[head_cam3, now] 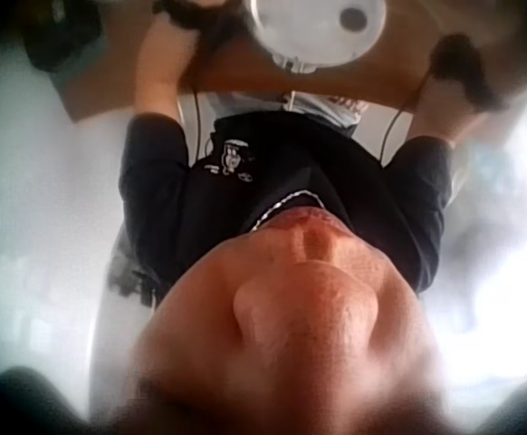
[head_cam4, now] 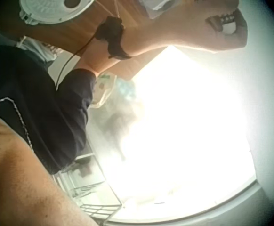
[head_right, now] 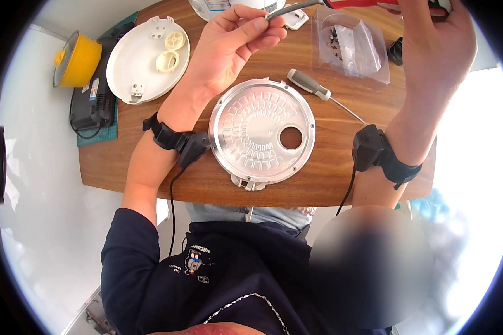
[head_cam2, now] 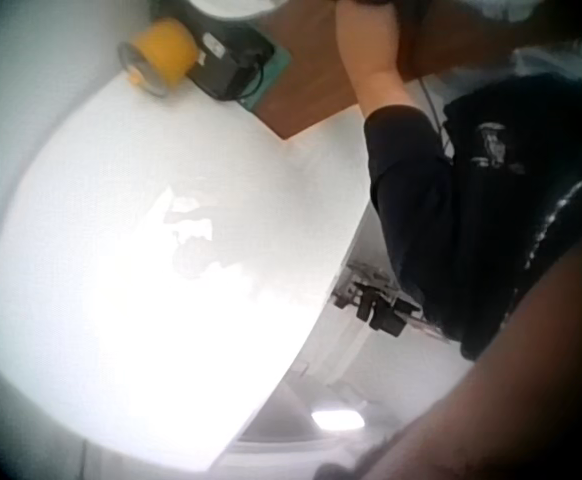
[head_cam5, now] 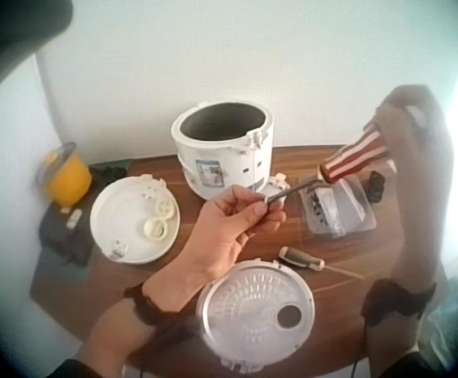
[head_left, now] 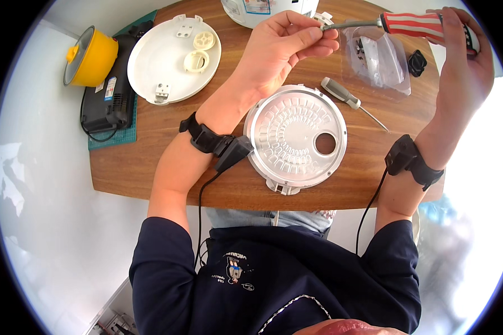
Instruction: The person assembles a white plastic appliance lid by inserting a small circular component into a central hole, then aligning and securing a ring around the lid using a screwdriver. The person tightens multiple screws around the perimeter to fasten the ring.
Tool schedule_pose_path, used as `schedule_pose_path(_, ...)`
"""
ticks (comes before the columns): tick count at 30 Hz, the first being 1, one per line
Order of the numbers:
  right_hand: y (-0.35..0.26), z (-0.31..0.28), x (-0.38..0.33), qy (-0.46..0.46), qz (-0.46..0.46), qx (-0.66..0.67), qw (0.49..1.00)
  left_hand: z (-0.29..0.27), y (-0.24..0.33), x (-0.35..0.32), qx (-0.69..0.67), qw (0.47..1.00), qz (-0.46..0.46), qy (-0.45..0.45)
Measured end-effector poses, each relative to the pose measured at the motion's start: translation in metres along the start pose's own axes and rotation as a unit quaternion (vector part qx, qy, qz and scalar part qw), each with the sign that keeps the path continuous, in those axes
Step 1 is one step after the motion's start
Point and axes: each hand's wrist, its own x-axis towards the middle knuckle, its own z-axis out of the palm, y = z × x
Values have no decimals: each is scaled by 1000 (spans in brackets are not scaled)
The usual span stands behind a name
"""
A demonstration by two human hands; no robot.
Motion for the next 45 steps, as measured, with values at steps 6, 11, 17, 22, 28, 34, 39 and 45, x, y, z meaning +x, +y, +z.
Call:
schedule_pose_path(6, -38, 17, -16, -17, -49, -38, 998, -1, 12, 0, 94, 995, -7, 22)
schedule_pose_path(11, -54, 17, -27, -93, -28, -11, 995, -10, 30, -24, 264, 964, 15, -14)
schedule_pose_path(17, -66, 34, -41, -305, 36, 132, 942, -46, 42, -70, 383, 918, -97, -19)
schedule_pose_path(22, -96, 51, -58, -357, 2, 105, 928, -64, 40, -92, 423, 900, -105, -16)
schedule_pose_path(28, -82, 67, -71, -383, -19, 185, 905, -76, 34, -104, 521, 850, -64, -36)
schedule_pose_path(34, -109, 60, -62, -409, -46, 102, 906, -79, 28, -102, 524, 848, -54, -52)
schedule_pose_path(39, -101, 60, -68, -399, 56, 196, 894, -62, 49, -107, 536, 834, -74, -102)
schedule_pose_path(45, -99, 62, -74, -403, -59, 216, 887, -56, 56, -133, 497, 843, -84, -187)
